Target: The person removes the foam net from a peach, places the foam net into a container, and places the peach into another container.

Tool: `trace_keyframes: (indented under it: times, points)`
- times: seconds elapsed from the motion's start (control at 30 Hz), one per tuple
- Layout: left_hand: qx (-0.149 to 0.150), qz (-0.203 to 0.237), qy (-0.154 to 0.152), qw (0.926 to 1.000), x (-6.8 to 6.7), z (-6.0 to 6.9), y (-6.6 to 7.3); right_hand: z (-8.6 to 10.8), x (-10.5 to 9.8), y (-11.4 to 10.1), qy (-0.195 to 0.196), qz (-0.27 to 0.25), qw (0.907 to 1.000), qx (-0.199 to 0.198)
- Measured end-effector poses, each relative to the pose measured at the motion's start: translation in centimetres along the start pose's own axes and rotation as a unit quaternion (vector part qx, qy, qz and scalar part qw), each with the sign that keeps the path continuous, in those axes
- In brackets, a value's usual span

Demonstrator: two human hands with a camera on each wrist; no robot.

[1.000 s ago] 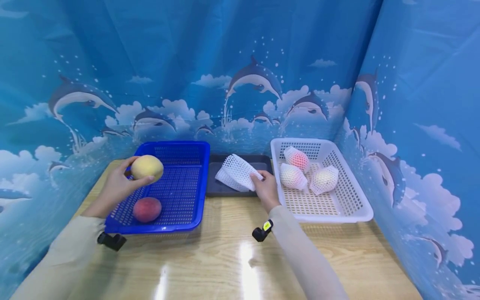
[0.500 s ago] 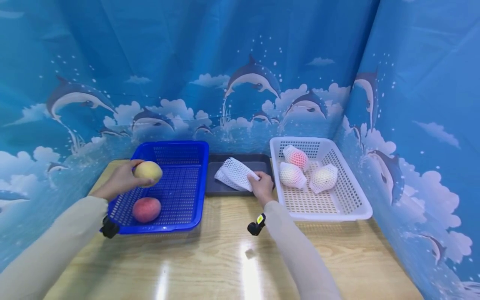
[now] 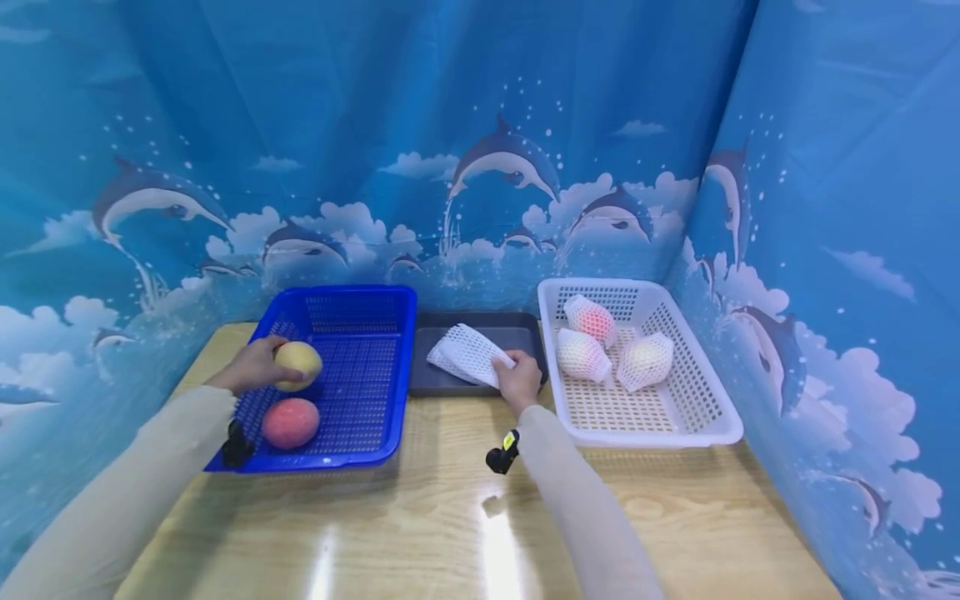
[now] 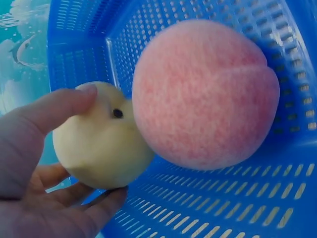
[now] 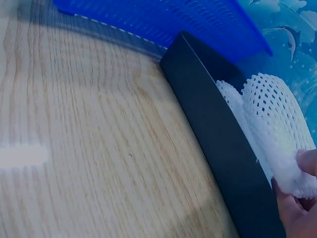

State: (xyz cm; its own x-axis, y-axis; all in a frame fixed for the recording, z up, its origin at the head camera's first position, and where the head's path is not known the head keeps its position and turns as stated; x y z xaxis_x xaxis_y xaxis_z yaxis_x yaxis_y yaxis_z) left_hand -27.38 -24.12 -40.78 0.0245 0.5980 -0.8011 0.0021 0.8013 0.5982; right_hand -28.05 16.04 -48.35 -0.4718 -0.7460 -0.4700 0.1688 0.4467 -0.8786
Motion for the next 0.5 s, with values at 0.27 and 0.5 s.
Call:
trace_keyframes:
  times: [0.27,0.5]
  points:
    - [-0.048,-0.048,-0.068,0.9953,0.41,-0.25,-0.16,-0.17,0.38,0.08,0.014,0.042,0.9984,-0.036]
    - [-0.032,-0.073,-0.087,0.9931,0.35,-0.25,0.24,-0.35,0.49,-0.09,0.009,0.06,0.9979,-0.022]
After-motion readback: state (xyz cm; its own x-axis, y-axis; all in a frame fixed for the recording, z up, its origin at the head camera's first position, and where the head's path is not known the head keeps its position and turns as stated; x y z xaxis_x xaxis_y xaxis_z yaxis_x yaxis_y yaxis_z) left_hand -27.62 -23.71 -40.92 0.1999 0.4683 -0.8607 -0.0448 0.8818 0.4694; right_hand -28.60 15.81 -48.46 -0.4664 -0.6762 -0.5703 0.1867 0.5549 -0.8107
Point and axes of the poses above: each hand's wrist, its own z-axis away from the middle knuckle, its own x-axis out of the palm, y = z × x, the point moved 1 cm from there along -z, towards the middle knuckle, and after that the axes turned 11 degrees about y, right-handed, at the moved point
